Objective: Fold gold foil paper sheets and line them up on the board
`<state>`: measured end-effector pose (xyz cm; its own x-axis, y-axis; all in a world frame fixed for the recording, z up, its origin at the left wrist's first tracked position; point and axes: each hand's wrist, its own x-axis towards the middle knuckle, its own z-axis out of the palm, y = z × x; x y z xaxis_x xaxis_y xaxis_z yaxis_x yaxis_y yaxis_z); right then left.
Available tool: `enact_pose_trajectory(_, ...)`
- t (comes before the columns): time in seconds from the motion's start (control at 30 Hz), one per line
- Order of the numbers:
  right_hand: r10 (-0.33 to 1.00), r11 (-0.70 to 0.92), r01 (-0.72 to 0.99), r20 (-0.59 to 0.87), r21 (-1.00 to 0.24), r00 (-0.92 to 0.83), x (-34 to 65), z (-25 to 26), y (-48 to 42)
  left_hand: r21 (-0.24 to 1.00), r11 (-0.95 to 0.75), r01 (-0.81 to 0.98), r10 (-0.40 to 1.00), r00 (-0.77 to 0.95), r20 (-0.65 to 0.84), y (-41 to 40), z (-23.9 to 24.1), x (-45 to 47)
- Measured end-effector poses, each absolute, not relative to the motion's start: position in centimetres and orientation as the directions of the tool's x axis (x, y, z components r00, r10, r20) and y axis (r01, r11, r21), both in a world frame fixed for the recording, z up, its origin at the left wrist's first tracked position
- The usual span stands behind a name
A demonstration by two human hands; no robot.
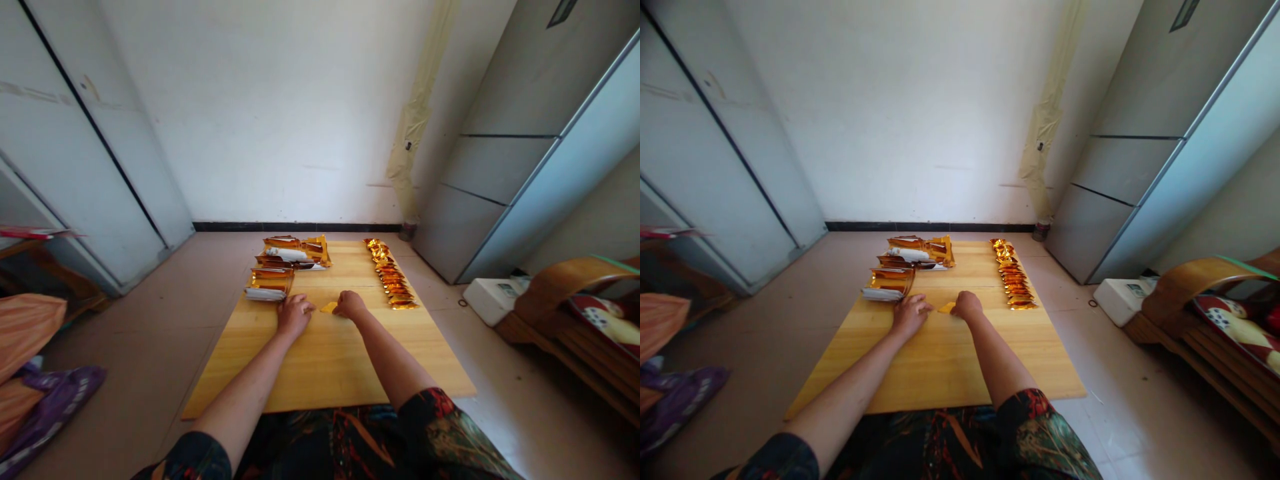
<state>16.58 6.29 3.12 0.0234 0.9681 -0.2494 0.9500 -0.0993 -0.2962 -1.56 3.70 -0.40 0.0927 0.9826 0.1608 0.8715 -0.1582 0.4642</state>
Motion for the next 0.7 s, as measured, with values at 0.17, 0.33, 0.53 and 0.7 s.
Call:
enact_pose_trajectory(0.17,0.962,-0.092,0.951,-0.271,-0.295,0.009,16.5,3.5,6.2,0.39,-0.367,0.845,0.924,0.281,0.261,3.1,-0.4,0.2)
enact_pose_trajectory(0.33,0.966,-0.094,0.944,-0.259,-0.315,0.009,16.7,3.5,6.2,0.326,-0.363,0.873,0.926,0.301,0.226,2.9,-0.3,1.1)
enact_pose_trajectory(0.53,0.962,-0.119,0.932,-0.273,-0.342,0.022,17.9,3.2,6.2,0.299,-0.353,0.886,0.929,0.294,0.225,2.8,-0.3,1.0)
enact_pose_trajectory(0.7,0.956,-0.166,0.908,-0.29,-0.385,0.052,19.8,3.0,5.8,0.303,-0.341,0.89,0.933,0.279,0.229,2.8,-0.5,1.0)
